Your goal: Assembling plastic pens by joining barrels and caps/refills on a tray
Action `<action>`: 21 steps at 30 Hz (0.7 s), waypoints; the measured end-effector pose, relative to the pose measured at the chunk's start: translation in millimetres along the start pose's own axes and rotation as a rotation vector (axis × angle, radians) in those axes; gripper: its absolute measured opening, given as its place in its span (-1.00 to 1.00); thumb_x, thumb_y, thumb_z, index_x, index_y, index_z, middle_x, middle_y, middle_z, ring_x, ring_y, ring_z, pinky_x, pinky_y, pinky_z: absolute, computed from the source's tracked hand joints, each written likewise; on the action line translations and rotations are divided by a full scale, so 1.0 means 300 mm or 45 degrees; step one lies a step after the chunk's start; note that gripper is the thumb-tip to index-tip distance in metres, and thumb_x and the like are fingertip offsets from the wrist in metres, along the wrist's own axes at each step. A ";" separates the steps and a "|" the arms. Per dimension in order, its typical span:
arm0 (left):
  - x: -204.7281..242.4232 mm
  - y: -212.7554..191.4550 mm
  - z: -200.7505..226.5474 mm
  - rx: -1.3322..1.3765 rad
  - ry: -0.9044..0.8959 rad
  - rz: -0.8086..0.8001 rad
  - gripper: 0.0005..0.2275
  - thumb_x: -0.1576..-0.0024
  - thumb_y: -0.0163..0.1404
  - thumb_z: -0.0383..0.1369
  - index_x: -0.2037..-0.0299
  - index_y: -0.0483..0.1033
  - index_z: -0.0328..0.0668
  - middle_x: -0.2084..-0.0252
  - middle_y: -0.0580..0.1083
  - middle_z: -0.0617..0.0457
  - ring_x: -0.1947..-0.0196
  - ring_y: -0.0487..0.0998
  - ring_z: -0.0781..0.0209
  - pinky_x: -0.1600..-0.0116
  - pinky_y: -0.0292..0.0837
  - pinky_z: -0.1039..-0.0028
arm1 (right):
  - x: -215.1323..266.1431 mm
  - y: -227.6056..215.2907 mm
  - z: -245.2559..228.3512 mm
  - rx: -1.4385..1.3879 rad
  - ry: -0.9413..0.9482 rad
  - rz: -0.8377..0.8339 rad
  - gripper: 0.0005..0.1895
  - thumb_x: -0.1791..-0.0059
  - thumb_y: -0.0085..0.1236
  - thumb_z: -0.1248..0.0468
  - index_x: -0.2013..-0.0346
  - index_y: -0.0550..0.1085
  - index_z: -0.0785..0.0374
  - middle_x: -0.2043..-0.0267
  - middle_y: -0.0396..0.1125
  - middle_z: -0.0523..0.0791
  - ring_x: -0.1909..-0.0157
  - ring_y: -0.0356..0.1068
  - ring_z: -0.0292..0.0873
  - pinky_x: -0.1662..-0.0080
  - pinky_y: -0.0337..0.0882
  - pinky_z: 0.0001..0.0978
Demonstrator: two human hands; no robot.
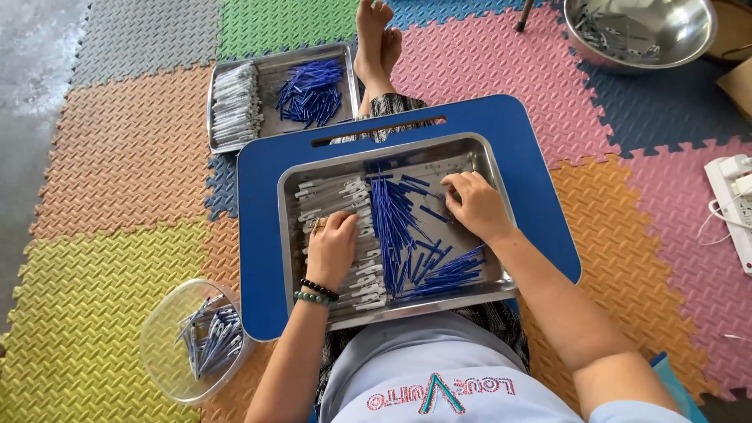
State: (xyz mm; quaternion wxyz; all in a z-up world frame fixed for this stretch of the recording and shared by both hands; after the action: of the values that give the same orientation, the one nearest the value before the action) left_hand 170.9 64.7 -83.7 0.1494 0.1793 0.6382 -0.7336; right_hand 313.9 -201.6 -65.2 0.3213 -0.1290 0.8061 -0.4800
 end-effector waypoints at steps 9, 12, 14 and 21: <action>0.018 -0.009 0.005 0.069 -0.056 -0.050 -0.88 -0.45 -0.01 -0.16 -0.11 0.52 0.26 -0.01 0.51 0.23 -0.10 0.62 0.11 -0.15 0.52 0.26 | -0.025 -0.109 -0.073 -0.234 0.083 0.063 -0.71 -0.08 0.36 0.28 -0.11 0.68 0.00 0.21 0.54 -0.12 0.08 0.59 -0.06 0.02 0.66 -0.24; -0.058 -0.264 0.138 0.498 -0.059 0.134 -0.81 -0.46 0.05 -0.39 -0.24 0.54 -0.01 -0.03 0.56 0.02 -0.04 0.68 -0.06 -0.05 0.64 0.25 | -0.086 -0.410 -0.350 -0.673 -0.140 0.377 -0.72 -0.08 0.40 0.41 -0.07 0.70 0.11 0.24 0.55 -0.13 0.24 0.54 -0.13 0.27 0.62 -0.36; -0.033 -0.302 0.202 0.762 -0.103 0.126 -0.74 -0.45 0.04 -0.46 -0.32 0.53 -0.06 -0.07 0.57 -0.02 -0.04 0.69 -0.06 -0.04 0.68 0.25 | -0.073 -0.457 -0.450 -0.702 -0.219 0.417 -0.75 -0.07 0.43 0.40 -0.04 0.71 0.12 0.18 0.57 -0.15 0.23 0.55 -0.17 0.26 0.63 -0.40; 0.123 -0.110 0.237 1.425 -0.466 0.048 -0.67 -0.38 0.12 -0.50 -0.35 0.51 -0.28 -0.14 0.63 -0.15 0.00 0.80 -0.06 0.03 0.79 0.25 | 0.013 -0.293 -0.525 -0.957 -0.286 0.231 -0.80 -0.04 0.40 0.43 0.07 0.72 0.14 0.21 0.63 -0.17 0.22 0.61 -0.21 0.20 0.63 -0.46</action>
State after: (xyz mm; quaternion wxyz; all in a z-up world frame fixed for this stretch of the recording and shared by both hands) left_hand 118.2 -0.7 -62.7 0.1529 0.1128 0.1146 -0.9751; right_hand 200.9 -139.3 61.0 0.3789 -0.2177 0.8934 -0.1043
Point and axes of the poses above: each hand's wrist, its own x-axis away from the middle knuckle, its own y-axis out of the palm, z = x × y, the point moved 10 cm from there along -x, towards the middle knuckle
